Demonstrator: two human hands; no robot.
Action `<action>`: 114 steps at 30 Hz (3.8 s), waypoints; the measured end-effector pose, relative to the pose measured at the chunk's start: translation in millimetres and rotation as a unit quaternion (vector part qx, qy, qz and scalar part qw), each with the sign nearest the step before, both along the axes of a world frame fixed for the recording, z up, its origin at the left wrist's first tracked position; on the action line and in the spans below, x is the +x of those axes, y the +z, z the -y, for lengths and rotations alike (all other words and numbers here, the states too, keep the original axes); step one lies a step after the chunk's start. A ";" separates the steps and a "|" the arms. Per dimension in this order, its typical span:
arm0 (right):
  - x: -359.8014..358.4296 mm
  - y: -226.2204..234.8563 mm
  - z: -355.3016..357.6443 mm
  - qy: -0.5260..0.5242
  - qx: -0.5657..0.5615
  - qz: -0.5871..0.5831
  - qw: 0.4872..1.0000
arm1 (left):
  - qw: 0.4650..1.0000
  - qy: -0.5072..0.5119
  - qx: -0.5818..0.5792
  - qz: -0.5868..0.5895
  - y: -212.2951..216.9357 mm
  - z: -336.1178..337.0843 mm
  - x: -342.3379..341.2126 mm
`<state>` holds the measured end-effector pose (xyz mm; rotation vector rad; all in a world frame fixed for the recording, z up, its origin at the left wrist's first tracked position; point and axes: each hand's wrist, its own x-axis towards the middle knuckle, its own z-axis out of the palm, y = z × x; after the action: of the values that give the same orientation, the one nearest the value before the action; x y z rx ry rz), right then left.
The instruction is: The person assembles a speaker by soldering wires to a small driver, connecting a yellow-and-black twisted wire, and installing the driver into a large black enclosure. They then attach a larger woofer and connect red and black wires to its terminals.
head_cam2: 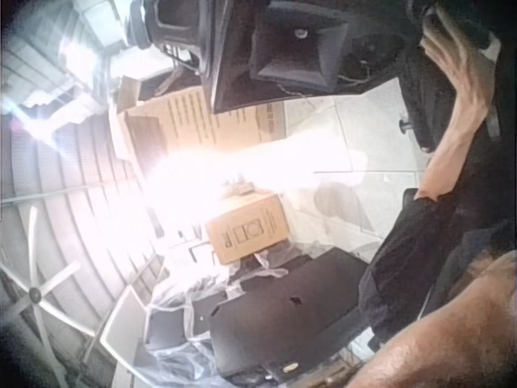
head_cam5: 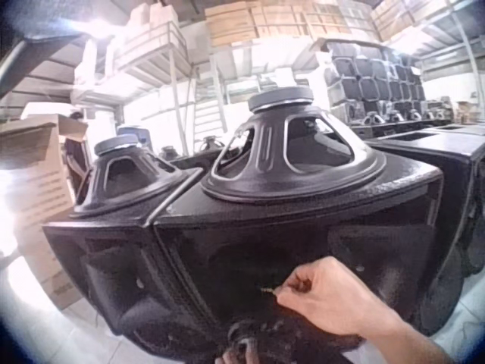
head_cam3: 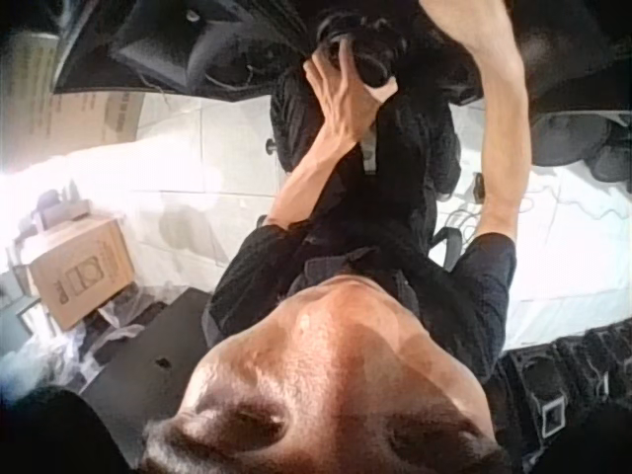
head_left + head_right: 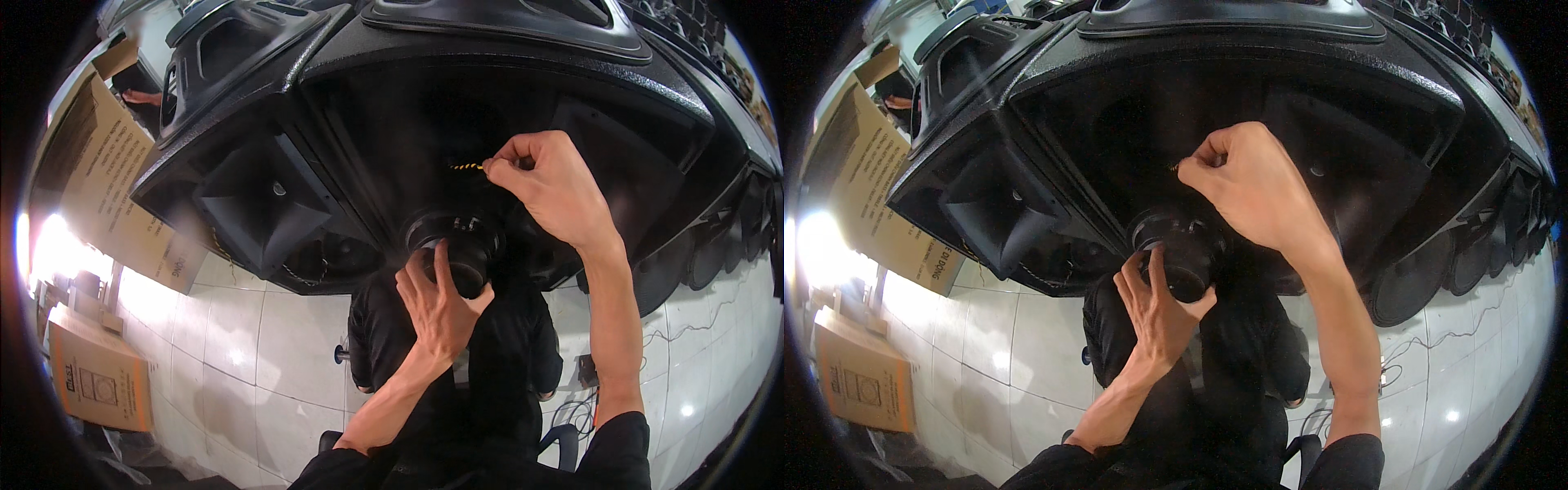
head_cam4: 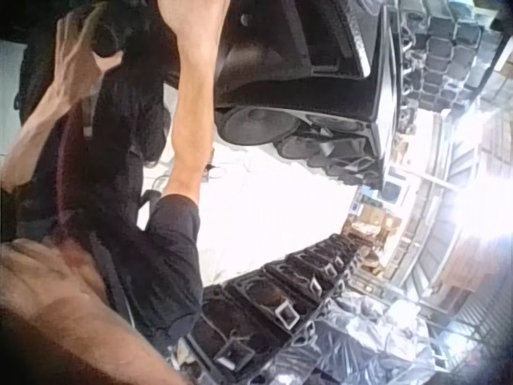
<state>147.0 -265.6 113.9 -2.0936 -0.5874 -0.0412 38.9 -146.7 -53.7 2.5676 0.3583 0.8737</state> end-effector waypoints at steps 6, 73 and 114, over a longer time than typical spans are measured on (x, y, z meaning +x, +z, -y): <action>-3.1 -2.1 4.4 -0.001 0.012 -0.019 1.000 | 1.000 -0.015 -0.026 -0.007 -11.6 4.6 11.3; -50.2 -128.0 -27.3 0.055 0.258 -0.236 0.935 | 0.811 -0.288 -0.504 -0.071 48.5 -72.6 13.8; -47.5 -136.0 -4.2 0.072 0.221 -0.266 0.936 | 0.785 -0.318 -0.498 -0.187 52.6 -83.3 16.7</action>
<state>99.4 -261.4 -22.1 -1.5255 -0.3540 0.4281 55.6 -63.4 -1.1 1.6101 0.0034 -0.1209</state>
